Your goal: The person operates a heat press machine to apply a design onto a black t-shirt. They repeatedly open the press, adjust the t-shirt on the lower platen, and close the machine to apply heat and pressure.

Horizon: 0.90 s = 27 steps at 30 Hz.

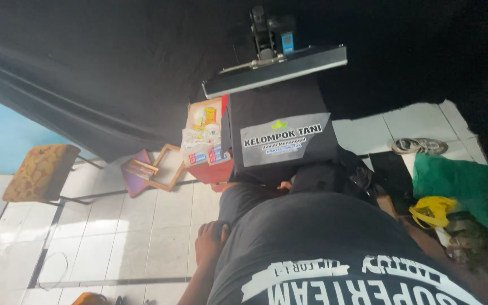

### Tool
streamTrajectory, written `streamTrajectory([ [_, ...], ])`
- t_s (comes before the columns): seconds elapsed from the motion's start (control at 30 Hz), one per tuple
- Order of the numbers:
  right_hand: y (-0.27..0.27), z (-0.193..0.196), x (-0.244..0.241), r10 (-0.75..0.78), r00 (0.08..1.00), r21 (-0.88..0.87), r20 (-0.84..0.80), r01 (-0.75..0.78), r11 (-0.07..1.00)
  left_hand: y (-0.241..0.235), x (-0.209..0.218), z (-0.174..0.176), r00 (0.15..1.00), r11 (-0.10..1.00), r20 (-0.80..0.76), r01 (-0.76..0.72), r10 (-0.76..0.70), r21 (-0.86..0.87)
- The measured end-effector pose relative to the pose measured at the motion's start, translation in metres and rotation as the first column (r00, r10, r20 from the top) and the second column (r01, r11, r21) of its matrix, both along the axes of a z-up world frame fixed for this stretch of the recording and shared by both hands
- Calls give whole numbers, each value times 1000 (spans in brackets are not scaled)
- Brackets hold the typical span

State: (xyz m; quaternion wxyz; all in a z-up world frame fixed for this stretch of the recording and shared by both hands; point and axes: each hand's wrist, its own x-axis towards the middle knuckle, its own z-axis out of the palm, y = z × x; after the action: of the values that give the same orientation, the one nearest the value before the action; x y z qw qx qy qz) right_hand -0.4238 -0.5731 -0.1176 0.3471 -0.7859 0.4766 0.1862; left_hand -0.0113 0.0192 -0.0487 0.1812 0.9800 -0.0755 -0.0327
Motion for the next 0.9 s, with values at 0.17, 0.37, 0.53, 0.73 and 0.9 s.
streamTrajectory([
  [0.17,27,73,59,-7,998,22,-61,8,1000,0,-2,5,1000,1000,-26,-8,8,10],
  [0.37,61,138,164,0,993,45,-120,5,999,-22,-1,57,965,992,-233,-123,121,9],
  [0.53,60,167,261,46,998,-47,32,-44,998,-27,70,35,996,985,-86,-39,25,-167],
  [0.73,27,149,383,335,841,-336,425,-197,921,-104,154,39,910,912,355,316,-213,-263],
  [0.9,4,83,504,394,766,-407,507,-190,893,-160,172,37,953,961,125,276,-274,5],
])
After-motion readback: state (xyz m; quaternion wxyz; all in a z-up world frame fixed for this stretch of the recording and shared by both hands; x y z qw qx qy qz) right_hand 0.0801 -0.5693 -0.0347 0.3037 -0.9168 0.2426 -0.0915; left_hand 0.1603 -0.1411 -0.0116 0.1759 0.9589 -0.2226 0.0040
